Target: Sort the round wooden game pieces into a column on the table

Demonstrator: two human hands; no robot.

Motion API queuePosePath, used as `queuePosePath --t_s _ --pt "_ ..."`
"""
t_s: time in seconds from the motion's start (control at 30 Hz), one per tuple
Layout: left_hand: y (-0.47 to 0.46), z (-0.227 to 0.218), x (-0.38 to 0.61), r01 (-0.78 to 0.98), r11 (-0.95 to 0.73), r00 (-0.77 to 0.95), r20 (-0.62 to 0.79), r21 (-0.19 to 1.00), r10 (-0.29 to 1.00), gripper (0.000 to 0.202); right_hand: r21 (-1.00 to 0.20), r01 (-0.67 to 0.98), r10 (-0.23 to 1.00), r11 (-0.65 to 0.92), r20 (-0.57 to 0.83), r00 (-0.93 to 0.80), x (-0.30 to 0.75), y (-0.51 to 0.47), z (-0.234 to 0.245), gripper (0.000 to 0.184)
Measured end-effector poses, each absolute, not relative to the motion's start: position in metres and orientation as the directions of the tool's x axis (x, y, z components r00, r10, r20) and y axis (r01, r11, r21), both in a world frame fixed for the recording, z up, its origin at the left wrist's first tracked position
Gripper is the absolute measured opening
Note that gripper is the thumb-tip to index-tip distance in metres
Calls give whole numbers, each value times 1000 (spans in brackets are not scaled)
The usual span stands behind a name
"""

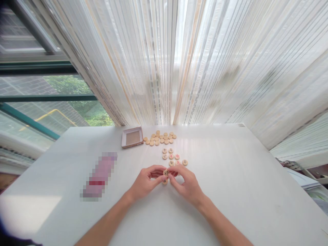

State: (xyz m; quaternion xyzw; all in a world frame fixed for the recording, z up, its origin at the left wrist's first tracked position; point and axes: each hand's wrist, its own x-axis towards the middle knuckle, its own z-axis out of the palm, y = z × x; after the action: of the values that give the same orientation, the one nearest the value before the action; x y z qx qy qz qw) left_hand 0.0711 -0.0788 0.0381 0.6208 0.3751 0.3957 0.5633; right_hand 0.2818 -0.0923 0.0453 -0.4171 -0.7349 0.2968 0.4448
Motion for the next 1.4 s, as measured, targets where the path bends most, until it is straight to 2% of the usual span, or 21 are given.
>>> queuePosePath --t_s 0.17,0.3,0.5,0.77,1.17,1.4 --pt "-82 34 71 108 -280 430 209 954 878 27 -861 346 927 372 321 -195 279 -93 49 15" --pt "-83 35 70 133 -341 447 250 931 859 26 -863 352 931 364 323 -171 278 -93 46 18" --pt "-82 36 71 110 -267 422 199 957 885 26 -860 347 926 373 322 -199 281 -93 42 17" --pt "-77 38 71 117 -188 372 133 975 919 26 -830 310 883 463 404 -237 281 -95 46 18" --pt "-75 41 66 46 -131 447 97 990 889 25 -825 293 869 483 411 -275 281 -93 43 21" --pt "-76 40 68 40 -103 433 76 994 898 24 -820 291 864 493 422 -276 279 -96 41 20"
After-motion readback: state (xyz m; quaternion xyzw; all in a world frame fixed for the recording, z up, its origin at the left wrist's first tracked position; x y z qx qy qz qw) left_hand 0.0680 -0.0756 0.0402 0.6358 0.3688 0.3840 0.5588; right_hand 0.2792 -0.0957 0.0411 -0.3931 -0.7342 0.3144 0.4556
